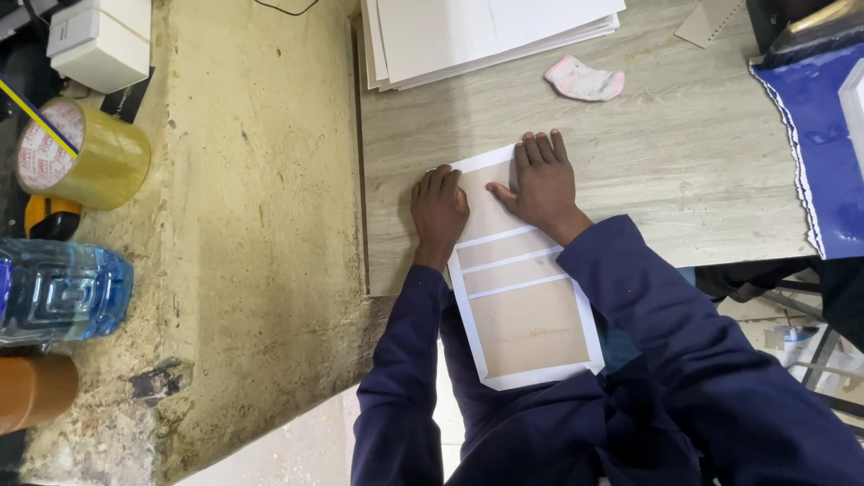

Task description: The person wipes a white sheet of paper on a table using a small pink cloth. They then pick up a larger, folded paper item with beige sections, wipe it with the cloth, and place it back down. The person continues to wipe the white sheet of paper with the cloth.

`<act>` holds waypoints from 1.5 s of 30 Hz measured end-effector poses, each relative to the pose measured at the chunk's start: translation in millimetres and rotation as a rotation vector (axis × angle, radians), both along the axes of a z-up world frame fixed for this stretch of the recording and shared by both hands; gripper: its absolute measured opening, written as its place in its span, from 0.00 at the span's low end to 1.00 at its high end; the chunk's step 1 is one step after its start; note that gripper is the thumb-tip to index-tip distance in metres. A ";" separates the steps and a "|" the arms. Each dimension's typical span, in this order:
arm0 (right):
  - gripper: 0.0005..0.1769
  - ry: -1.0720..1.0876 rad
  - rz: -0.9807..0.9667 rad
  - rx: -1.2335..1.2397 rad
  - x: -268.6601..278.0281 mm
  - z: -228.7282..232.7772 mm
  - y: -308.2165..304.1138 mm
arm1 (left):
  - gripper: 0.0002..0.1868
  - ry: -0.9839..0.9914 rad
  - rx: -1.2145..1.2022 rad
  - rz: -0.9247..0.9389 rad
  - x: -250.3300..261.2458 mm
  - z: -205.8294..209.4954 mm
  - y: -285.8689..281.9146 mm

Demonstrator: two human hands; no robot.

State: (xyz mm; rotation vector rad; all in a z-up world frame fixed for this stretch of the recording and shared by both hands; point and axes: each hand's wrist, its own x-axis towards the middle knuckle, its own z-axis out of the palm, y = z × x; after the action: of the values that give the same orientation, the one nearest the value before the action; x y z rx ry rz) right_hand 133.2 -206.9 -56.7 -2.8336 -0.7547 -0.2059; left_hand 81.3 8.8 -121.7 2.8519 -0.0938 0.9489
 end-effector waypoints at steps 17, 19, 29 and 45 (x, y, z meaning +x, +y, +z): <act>0.33 -0.090 -0.014 -0.086 -1.5 -27.9 -4.5 | 0.34 0.277 -0.077 -0.003 6.6 -8.5 -11.1; 0.19 -0.244 0.096 -0.020 17.9 -37.5 -13.6 | 0.28 0.218 -0.100 -0.033 7.4 -5.1 -11.1; 0.11 -0.230 0.085 0.585 172.3 -62.4 -88.0 | 0.25 0.070 -0.129 -0.135 -0.7 23.6 -19.4; 0.03 0.326 0.285 0.372 113.5 -36.3 31.8 | 0.15 0.002 -0.142 -0.014 6.6 11.3 -27.0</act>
State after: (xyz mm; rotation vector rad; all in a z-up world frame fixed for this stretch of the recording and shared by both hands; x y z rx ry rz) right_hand 246.6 -175.1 -93.0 -2.3011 -0.9210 0.1442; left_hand 87.8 -18.2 -110.3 2.7194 -0.0439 0.9115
